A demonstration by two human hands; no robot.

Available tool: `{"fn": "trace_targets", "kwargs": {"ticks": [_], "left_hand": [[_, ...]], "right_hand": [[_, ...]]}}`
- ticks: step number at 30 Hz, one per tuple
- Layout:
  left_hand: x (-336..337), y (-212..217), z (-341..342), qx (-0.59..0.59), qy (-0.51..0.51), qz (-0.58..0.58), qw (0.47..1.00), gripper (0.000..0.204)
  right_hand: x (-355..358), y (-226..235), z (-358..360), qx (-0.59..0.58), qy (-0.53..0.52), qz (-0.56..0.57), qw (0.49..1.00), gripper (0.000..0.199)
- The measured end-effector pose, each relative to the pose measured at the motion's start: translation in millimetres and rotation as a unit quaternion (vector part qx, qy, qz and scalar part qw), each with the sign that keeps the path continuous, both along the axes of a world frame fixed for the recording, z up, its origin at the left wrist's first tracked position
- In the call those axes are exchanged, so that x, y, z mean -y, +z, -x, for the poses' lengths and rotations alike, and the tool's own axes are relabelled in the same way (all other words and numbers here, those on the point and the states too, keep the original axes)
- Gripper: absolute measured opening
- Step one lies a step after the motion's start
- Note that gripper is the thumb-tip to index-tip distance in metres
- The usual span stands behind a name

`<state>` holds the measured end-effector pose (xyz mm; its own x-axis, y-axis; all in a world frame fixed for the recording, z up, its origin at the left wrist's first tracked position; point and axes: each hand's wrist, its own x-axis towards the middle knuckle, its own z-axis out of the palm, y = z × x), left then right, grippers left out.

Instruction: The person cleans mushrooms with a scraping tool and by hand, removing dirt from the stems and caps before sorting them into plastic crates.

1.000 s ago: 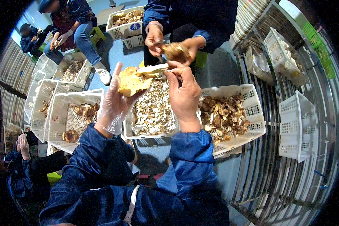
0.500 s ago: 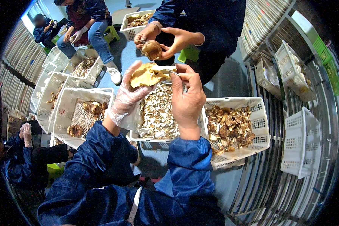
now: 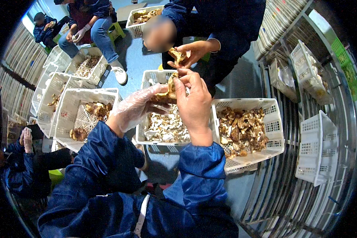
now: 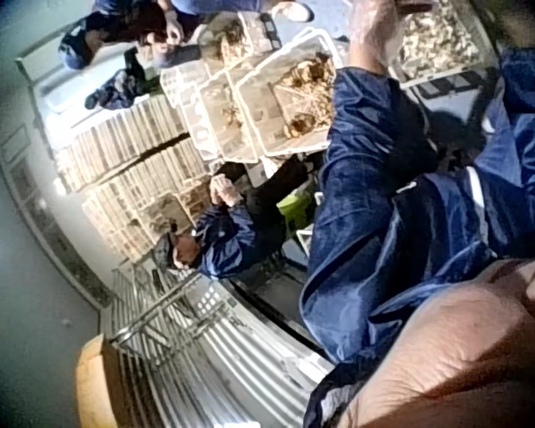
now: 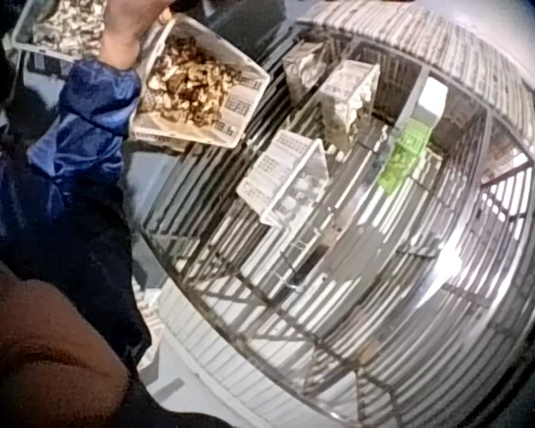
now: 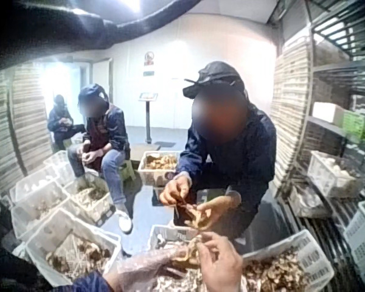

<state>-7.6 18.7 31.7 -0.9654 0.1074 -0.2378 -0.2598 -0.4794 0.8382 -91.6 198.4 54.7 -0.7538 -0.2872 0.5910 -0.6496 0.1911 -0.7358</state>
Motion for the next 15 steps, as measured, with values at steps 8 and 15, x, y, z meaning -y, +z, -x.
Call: {"fn": "trace_targets", "kwargs": {"ticks": [8,15], "left_hand": [[3.3,-15.7,-6.3,0.039,-0.026,-0.069,0.996,0.046],[1.4,-23.0,6.2,0.051,-0.058,-0.002,0.997,0.05]], "right_hand": [[0.3,7.9,-13.0,0.062,0.07,-0.013,0.995,0.014],[-28.0,8.5,-13.1,0.257,0.165,0.044,0.951,0.009]]}}
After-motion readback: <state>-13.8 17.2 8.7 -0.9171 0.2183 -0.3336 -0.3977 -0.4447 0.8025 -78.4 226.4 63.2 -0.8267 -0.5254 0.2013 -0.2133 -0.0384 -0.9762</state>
